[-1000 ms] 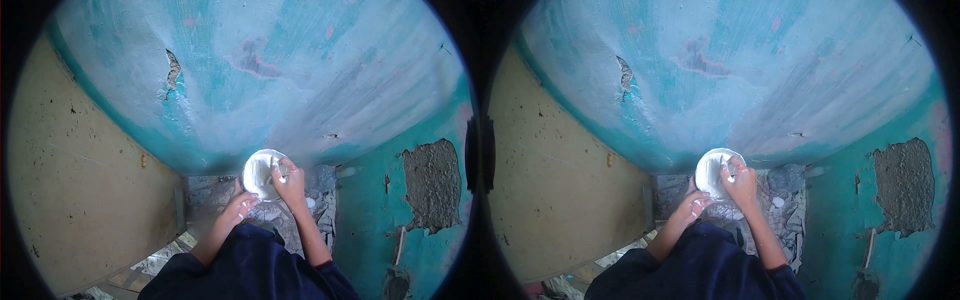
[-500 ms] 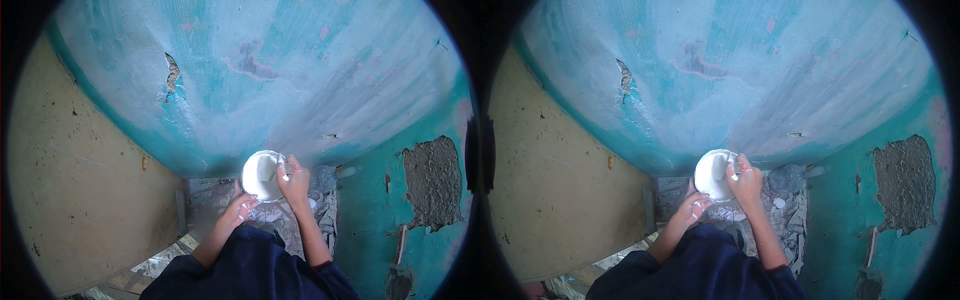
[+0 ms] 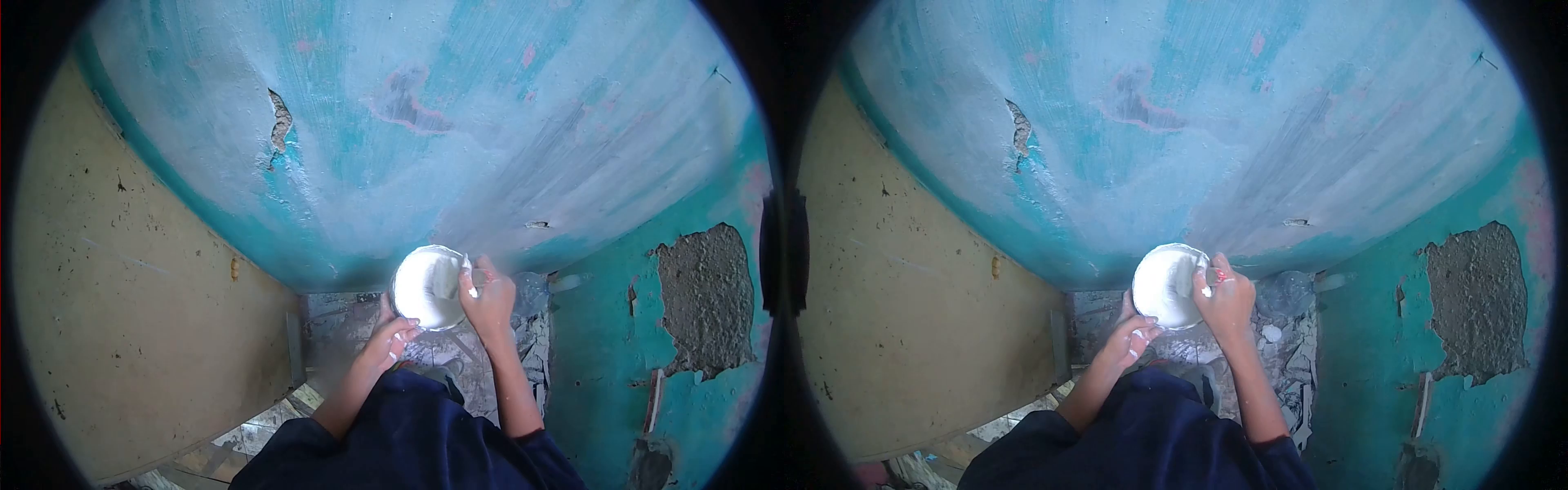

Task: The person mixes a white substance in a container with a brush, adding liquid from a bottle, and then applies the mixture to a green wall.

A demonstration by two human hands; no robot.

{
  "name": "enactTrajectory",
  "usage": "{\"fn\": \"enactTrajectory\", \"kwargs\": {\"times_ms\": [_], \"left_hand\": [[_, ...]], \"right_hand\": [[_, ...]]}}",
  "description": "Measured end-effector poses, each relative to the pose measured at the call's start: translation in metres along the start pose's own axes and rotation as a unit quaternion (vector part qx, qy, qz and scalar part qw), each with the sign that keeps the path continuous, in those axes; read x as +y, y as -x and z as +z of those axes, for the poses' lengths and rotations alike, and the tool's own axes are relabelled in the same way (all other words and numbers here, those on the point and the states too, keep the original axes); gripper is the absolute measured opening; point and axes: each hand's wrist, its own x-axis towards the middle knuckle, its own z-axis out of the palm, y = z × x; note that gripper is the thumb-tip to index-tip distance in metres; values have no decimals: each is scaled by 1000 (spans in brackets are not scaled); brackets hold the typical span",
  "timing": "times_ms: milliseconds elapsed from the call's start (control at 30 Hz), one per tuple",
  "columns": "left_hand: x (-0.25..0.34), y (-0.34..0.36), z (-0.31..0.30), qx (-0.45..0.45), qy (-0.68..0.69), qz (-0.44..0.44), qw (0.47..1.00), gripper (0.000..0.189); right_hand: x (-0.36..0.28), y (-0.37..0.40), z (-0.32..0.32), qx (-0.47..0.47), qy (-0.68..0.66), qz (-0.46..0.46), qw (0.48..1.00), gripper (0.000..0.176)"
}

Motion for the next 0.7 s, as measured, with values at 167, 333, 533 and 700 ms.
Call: {"fn": "enactTrajectory", "kwargs": {"times_ms": [167,333,533,700], "left_hand": [[4,0,9,8,-3,3,1000,82],[-2,-1,5,-20,-1,-13,1000,82],[5,-5,6,-3,12,23,1000,83],[0,-3,7,-11,15,-34,999,86]], "right_hand": [[-7,12,6,-20,-58,5,998,13],[-5,-4,17,15,-47,-11,999,13],[-8,0,-4,-14,3,-2,1000,17],[-6,-4,16,-35,-62,-32,997,20]]}}
